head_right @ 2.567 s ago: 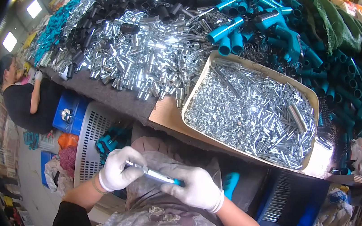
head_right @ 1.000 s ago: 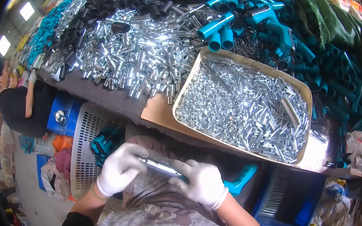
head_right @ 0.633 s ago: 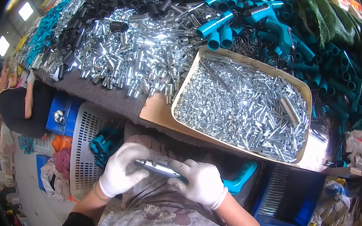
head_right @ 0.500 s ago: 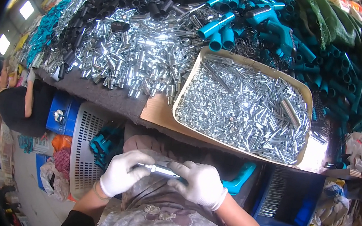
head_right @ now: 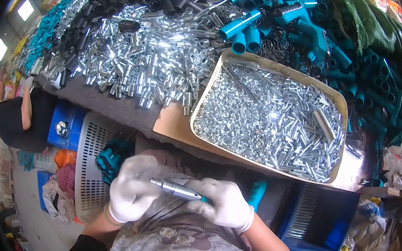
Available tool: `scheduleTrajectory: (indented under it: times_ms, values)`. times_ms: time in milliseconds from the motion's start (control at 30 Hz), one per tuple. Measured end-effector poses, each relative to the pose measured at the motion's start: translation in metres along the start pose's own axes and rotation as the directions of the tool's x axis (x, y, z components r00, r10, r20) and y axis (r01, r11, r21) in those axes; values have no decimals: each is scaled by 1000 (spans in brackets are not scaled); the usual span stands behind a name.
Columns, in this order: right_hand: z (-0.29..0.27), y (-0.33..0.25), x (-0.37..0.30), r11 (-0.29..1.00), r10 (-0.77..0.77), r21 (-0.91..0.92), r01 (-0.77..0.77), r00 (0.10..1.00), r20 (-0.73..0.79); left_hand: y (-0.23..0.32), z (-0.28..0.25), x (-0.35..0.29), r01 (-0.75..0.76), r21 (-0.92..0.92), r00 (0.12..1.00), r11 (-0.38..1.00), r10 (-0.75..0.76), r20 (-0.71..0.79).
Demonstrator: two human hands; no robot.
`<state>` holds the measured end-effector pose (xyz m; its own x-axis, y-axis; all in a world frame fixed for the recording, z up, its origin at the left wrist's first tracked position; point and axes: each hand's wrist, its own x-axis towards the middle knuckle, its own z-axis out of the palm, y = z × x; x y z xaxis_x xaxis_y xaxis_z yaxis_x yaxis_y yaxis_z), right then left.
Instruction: Assembling metal rods into plastic T-joint connectors at a factory workstation.
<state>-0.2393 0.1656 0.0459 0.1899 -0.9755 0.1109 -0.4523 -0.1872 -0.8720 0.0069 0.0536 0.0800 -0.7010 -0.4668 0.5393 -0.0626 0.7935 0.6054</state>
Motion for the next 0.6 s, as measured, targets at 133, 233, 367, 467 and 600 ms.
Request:
scheduleTrajectory:
  times_ms: [133,233,367,467,600]
  values:
    - [16,2,-12,833,-8,538,127,976,-218,-7,2,5,218,-122,951,968,-183,248]
    - [26,-14,0,209,206,909,362,892,-402,-14,0,-12,333,26,754,942,-283,593]
    - [35,20,-17,-122,516,947,297,834,-195,-17,-33,-35,469,18,743,883,-406,533]
    - [62,116,-21,-258,667,952,163,743,54,-23,-36,-40,658,13,589,753,-525,614]
    - [128,262,4,373,644,916,149,669,-371,-32,3,-33,722,-128,591,680,-509,626]
